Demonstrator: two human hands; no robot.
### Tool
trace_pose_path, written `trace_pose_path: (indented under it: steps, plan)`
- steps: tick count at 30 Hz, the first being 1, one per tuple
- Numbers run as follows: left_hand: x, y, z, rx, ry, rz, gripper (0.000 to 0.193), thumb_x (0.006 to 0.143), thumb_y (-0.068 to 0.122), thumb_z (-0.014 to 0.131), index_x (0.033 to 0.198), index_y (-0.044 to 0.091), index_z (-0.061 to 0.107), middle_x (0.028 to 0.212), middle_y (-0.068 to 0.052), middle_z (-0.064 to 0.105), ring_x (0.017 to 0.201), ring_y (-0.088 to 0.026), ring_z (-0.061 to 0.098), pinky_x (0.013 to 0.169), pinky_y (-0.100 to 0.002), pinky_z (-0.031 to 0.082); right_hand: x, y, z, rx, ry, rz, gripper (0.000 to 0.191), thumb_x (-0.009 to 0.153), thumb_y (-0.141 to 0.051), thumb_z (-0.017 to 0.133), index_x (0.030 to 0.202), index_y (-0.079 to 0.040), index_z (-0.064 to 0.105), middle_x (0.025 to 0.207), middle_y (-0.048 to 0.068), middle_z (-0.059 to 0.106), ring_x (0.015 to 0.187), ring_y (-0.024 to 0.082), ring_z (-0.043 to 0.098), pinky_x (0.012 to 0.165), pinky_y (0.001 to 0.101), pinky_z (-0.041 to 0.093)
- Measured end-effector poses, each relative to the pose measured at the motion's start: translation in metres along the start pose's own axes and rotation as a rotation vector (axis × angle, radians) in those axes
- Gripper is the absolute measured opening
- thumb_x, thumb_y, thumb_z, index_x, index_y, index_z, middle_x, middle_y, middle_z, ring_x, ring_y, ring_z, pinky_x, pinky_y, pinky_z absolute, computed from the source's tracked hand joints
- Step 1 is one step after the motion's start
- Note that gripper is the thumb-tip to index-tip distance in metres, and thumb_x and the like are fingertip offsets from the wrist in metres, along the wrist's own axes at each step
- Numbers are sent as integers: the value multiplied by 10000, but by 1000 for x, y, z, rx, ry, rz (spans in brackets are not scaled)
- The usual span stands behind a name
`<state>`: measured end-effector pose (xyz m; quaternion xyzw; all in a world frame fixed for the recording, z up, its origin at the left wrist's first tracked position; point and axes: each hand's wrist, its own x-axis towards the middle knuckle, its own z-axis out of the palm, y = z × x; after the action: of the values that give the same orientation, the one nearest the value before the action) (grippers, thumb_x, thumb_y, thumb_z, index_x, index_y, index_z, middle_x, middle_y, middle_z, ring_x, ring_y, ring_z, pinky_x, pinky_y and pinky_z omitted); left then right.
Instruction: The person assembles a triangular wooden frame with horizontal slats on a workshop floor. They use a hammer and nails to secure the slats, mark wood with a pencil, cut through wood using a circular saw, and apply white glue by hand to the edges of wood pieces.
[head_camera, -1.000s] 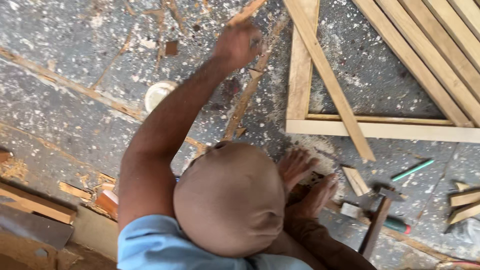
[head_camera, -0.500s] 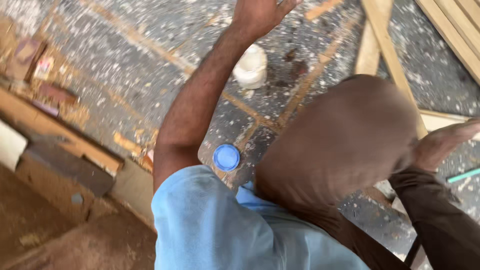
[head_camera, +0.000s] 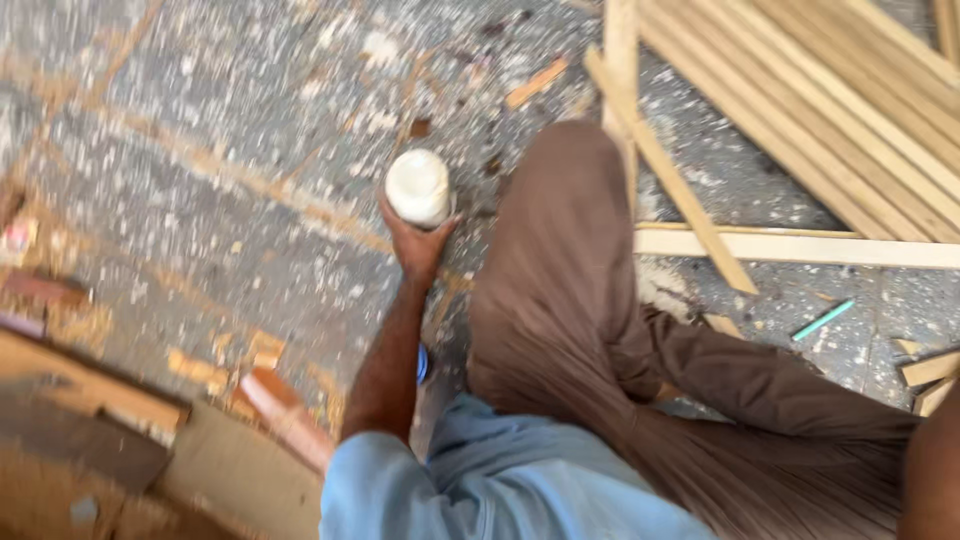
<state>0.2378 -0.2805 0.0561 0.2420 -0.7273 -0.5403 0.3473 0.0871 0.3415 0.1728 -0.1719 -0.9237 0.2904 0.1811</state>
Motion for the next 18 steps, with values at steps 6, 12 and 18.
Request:
trace_pose_path:
  steps: [6, 12, 18]
  plan:
    - [14, -12, 44, -4, 257, 8, 1217, 679, 151, 1005, 1569, -16, 192, 1509, -244, 473, 1373, -363, 529, 1175, -435, 453, 13, 25, -5, 35, 65, 88, 346, 973, -205, 540, 1270, -53, 631, 1094, 169, 733, 942, 259, 705, 779, 392, 571]
    - [70, 22, 48, 189, 172, 218, 1133, 743, 179, 1032, 1557, -4, 267, 1473, -216, 540, 1349, -325, 604, 1176, -456, 555, 35, 63, 0, 0, 53, 76, 331, 992, -189, 517, 1265, -39, 630, 1081, 170, 736, 917, 247, 708, 759, 377, 569]
    - [127, 130, 90, 50, -128, 843, 1188, 671, 254, 1104, 1560, 126, 326, 1522, -139, 464, 1462, -314, 468, 1261, -506, 446, 44, 79, 32, 72, -240, 176, 251, 1066, -39, 521, 1279, 16, 643, 1133, 163, 708, 964, 280, 673, 823, 395, 530]
